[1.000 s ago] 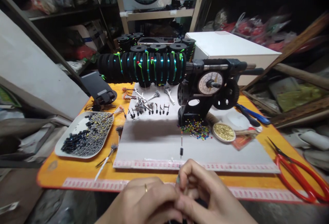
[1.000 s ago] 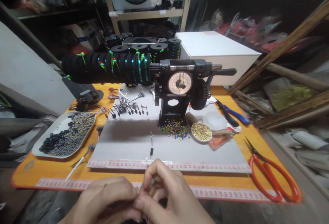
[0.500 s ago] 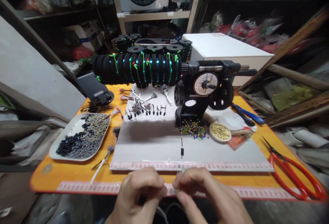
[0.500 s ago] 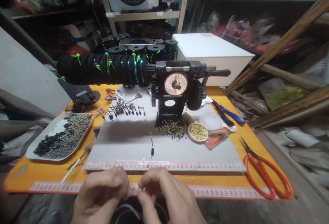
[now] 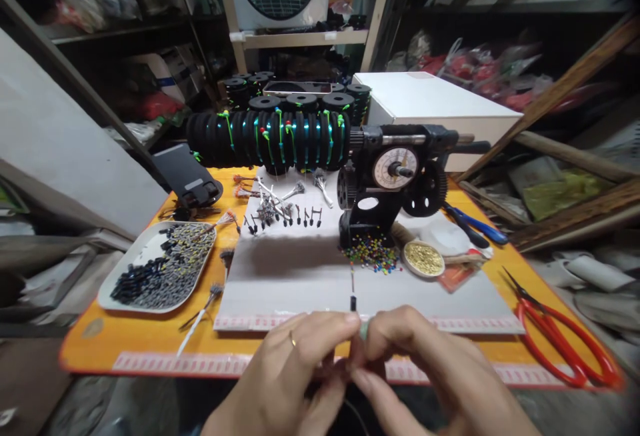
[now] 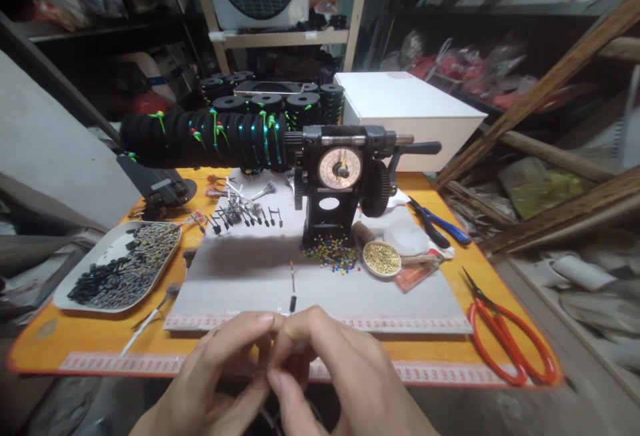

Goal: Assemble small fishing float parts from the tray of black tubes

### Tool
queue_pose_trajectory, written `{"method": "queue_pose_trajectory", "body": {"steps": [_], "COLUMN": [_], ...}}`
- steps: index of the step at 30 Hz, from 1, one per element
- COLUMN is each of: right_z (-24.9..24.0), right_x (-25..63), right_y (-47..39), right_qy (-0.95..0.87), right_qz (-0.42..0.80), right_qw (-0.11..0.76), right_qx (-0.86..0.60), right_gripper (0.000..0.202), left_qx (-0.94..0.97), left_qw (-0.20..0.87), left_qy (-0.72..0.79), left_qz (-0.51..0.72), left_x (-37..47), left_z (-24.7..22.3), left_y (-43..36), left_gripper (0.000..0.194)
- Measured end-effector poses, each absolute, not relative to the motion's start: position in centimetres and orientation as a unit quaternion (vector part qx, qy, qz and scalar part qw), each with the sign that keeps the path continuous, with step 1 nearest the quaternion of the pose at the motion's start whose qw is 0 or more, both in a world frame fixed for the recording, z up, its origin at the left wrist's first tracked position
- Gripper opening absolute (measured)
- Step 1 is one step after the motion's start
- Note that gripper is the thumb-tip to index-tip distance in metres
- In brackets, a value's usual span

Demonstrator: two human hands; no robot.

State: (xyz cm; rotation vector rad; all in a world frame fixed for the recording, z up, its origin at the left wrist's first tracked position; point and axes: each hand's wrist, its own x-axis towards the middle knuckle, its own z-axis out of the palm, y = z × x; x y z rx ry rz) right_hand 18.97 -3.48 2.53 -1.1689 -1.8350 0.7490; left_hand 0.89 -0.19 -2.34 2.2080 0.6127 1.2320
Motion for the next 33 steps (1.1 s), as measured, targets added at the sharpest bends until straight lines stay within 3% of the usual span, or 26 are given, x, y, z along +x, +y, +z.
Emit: {"method": "queue_pose_trajectory", "body": {"steps": [4, 8, 11, 17, 20, 26, 29, 33], "right_z": [3.5, 3.8, 3.5, 1.3, 0.4, 0.4, 0.5, 0.5], "right_x": [19.5, 19.6, 19.1, 17.2, 16.7, 17.9, 18.4, 18.3], "right_y": [-2.8, -2.4, -2.3, -2.2, -2.3, -2.3, -2.4, -2.8], "right_qy": [-0.768, -0.780, -0.769, -0.616, -0.626, -0.833, -0.843, -0.816], "right_qz": [0.262, 0.256, 0.275, 0.381, 0.318, 0.041, 0.027, 0.097], "right_qw": [0.367, 0.346, 0.350, 0.548, 0.615, 0.449, 0.410, 0.430], "right_qx": [-0.455, -0.455, -0.458, -0.418, -0.358, -0.322, -0.347, -0.375], "right_gripper": [0.025, 0.023, 0.022, 0.032, 0.037, 0.020, 0.014, 0.027], "left_qx": [0.839, 0.853, 0.854, 0.753, 0.687, 0.679, 0.695, 0.710], "left_qw": [0.210, 0.180, 0.153, 0.278, 0.374, 0.430, 0.411, 0.367], "left_qy": [0.243, 0.243, 0.258, 0.349, 0.371, 0.351, 0.345, 0.349], "left_qz": [0.440, 0.426, 0.426, 0.484, 0.500, 0.481, 0.479, 0.490], "left_x": [0.4, -0.4, -0.7, -1.0, -1.1, -1.8, -2.1, -1.9], "left_z": [-0.8, 0.0, 0.3, -0.8, -1.4, -1.5, -1.6, -1.5], "left_y": [0.8, 1.0, 0.8, -0.3, -1.0, -1.4, -1.3, -0.8], "left_gripper": [0.032, 0.016, 0.015, 0.017, 0.014, 0.021, 0.020, 0.019]}}
